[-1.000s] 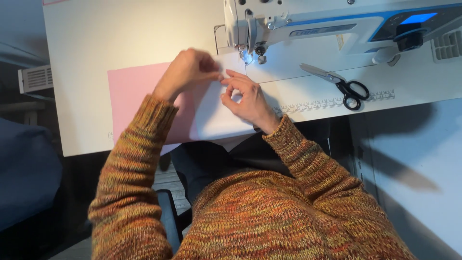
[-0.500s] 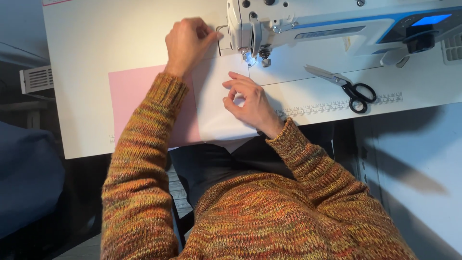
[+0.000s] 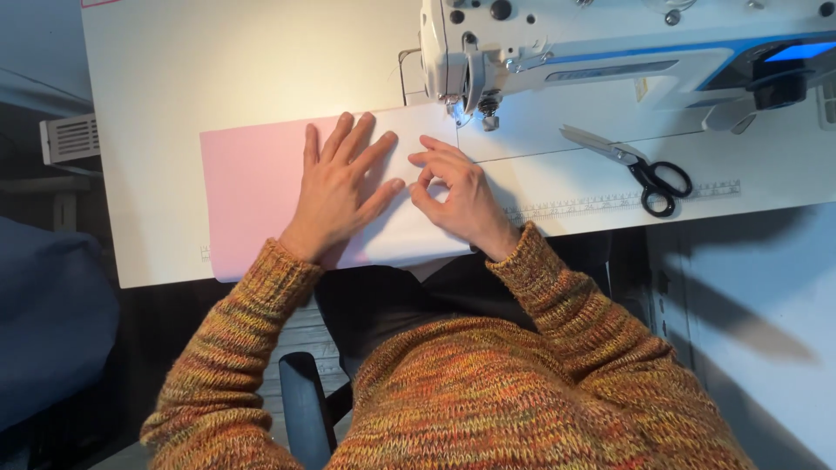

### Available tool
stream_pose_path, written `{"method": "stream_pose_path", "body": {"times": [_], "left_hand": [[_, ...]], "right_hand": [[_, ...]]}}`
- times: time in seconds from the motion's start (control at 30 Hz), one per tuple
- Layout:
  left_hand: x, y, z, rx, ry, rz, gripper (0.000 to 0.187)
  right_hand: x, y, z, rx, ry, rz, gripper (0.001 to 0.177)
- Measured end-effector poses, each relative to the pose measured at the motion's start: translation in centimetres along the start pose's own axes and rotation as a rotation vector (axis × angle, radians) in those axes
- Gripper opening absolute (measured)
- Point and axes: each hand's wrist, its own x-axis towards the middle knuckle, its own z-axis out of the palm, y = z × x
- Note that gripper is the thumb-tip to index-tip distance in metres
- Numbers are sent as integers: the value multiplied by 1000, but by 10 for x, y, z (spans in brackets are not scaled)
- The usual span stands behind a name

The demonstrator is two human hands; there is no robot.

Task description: The recorder aligns pieces of leather and fabric and sews them together using an industrial sewing machine.

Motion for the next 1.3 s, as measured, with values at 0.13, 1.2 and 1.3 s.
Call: {"method": "stream_pose_path", "body": {"times": [0.13,1.2,1.3], "left_hand": [[-11,-10,8,33,-220,-90,71],[-25,-15,16,34,-185,-64,69],[-25,-16,16,37,-174,-43,69]], "right_hand": [[-9,36,9,169,39,-30,9],[-170,40,-4,150,-182,346,27],[-174,34,-3,279,-161,333,25]]}}
